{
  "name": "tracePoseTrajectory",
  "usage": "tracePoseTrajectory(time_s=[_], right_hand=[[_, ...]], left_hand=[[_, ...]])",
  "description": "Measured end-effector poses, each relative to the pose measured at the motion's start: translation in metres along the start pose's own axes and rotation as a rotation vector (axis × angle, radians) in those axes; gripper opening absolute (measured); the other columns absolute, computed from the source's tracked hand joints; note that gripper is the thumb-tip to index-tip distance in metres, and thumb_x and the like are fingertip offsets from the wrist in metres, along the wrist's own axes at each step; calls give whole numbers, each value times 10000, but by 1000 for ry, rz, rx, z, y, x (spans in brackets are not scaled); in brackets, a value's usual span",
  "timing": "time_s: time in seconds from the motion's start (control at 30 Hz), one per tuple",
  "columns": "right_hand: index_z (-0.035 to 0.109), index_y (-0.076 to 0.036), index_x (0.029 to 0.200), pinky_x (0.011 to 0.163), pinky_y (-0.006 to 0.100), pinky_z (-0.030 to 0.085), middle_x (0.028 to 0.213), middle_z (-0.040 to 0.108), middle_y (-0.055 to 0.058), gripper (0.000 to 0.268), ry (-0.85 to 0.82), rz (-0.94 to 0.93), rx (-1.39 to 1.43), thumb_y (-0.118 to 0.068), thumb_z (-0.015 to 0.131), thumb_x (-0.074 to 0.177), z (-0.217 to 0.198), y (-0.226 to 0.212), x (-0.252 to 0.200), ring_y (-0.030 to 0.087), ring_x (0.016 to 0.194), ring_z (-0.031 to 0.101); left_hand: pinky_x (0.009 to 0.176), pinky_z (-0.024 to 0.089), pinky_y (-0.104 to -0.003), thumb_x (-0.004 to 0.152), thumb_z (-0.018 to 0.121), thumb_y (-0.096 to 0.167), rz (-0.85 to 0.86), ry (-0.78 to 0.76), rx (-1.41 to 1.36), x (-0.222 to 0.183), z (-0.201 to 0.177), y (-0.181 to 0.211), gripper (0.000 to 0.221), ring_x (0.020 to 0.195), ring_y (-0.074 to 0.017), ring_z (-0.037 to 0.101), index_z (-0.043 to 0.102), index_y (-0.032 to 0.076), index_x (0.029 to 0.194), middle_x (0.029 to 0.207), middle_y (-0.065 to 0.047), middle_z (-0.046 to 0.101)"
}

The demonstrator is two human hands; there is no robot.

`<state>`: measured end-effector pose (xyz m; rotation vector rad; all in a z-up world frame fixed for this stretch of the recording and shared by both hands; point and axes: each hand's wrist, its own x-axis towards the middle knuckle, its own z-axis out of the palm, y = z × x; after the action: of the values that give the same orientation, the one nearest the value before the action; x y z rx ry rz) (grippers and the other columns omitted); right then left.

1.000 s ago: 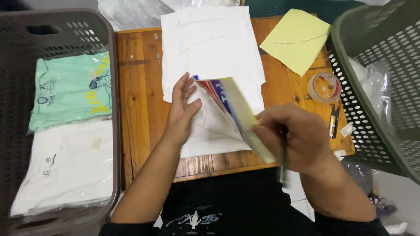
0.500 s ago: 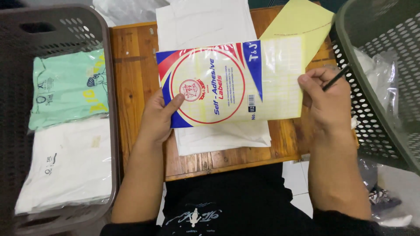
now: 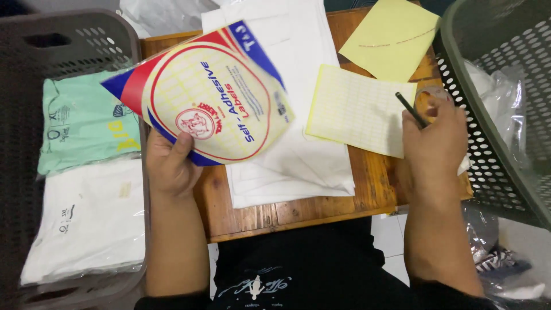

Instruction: Folding a white shirt, placing it into a clear plastic bag, and applying marked adhesive labels to the package.

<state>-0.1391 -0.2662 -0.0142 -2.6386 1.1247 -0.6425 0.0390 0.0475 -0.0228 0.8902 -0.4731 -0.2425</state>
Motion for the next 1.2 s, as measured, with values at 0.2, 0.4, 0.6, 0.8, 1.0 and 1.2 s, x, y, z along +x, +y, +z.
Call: tracePoseTrajectory(time_s=[0.2,0.4,0.6,0.8,1.0,1.2], right_hand=[[591,-82,998,432,128,268,773,591,73,221,-198,-23,1050,-222,541,834,-19,-69,-28,13,468,323],[517,3,1091,347,138,248,819,603,95,586,-635,112,1458,-422,608,699,5,-73,-31,-2,395,294],[545,17,830,461,185,430,638,590,107,256,-668,-3,1761,-239,546,820,23,-64,-26,116,460,541],[479,14,750,498,197,371,492,422,68,181,-259,-367,1595,-134,548,828,4,-66,-5,160,522,440],[556,53,775,496,245,382,616,506,145,114,-80,-712,1094,-41,611,807,-47,-85,5,181,522,456],[517,-36,826,516,294,344,593,541,33,93,-9,-1132,798,56,521,828,-63,-107,7,166,459,445]], left_hand=[[836,482,-494,785,543,79,9,-125,-158,2,23,-13,361,936,-301,587,458,-17,1122,1006,-225,573],[835,468,-488,740,592,49,31,-186,-147,-7,23,-21,365,936,-318,575,492,-57,1075,988,-260,574],[820,477,-450,745,593,44,24,-203,-155,-4,21,-20,320,924,-304,585,513,-50,1040,965,-236,590],[799,497,-369,715,632,-15,24,-142,-5,-2,25,-17,307,895,-222,595,528,-16,1004,919,-174,617],[862,245,-219,664,770,132,20,20,565,9,23,-15,725,1041,-106,368,377,72,1270,1175,-24,458],[1010,52,-512,740,515,286,-395,584,1015,30,64,11,739,1312,-332,155,106,262,1354,1456,-59,121]])
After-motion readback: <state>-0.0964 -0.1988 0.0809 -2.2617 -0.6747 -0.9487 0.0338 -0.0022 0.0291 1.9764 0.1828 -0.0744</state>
